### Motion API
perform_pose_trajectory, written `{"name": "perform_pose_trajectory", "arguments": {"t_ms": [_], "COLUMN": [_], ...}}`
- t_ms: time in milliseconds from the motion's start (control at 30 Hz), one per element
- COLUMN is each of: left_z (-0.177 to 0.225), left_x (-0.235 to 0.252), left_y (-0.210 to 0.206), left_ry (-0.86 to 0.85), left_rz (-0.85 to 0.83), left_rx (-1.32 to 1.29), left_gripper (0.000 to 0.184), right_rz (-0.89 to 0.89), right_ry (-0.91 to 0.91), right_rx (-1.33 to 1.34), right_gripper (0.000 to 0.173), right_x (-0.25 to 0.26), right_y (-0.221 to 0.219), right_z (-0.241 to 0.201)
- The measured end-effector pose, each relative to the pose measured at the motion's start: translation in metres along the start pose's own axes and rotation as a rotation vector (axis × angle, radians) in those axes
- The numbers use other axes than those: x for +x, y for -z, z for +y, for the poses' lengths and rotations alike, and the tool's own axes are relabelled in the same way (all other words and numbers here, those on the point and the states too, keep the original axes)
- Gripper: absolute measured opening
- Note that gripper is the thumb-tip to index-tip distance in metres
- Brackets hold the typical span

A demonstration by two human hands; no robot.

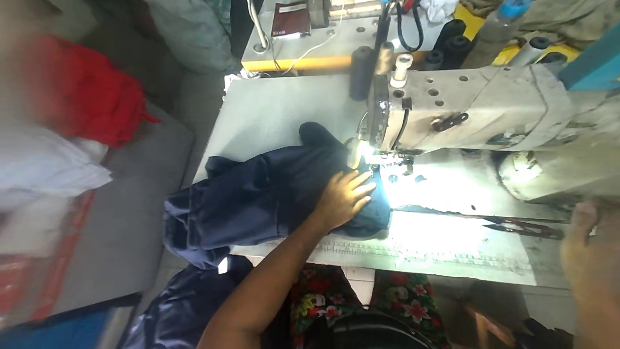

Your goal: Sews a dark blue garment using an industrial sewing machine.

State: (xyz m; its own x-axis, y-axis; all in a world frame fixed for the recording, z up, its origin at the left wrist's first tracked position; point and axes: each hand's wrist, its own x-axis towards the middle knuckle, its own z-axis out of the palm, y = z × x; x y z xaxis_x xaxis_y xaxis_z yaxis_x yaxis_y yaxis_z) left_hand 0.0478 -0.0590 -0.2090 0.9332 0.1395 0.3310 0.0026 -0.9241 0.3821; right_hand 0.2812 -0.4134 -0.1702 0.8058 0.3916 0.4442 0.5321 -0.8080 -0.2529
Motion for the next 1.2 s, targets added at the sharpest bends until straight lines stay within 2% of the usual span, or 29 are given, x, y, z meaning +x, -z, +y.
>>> {"name": "perform_pose_trajectory", "arguments": {"t_ms": [100, 200, 1200], "left_z": [0.002, 0.003, 0.005], "left_x": [0.001, 0.002, -0.001], "left_y": [0.004, 0.005, 0.004], "left_ry": [0.007, 0.001, -0.001], "left_rz": [-0.016, -0.011, -0.020], "left_rx": [-0.003, 0.007, 0.015], "left_gripper": [0.033, 0.032, 0.033], "right_rz": [-0.140, -0.190, -0.189], "right_ry": [0.003, -0.022, -0.018], "right_rx": [0.005, 0.028, -0.001], "right_gripper": [0.054, 0.057, 0.056], "right_x": [-0.017, -0.026, -0.028], "right_y": [-0.008, -0.012, -0.014], "right_z": [-0.001, -0.002, -0.004]}}
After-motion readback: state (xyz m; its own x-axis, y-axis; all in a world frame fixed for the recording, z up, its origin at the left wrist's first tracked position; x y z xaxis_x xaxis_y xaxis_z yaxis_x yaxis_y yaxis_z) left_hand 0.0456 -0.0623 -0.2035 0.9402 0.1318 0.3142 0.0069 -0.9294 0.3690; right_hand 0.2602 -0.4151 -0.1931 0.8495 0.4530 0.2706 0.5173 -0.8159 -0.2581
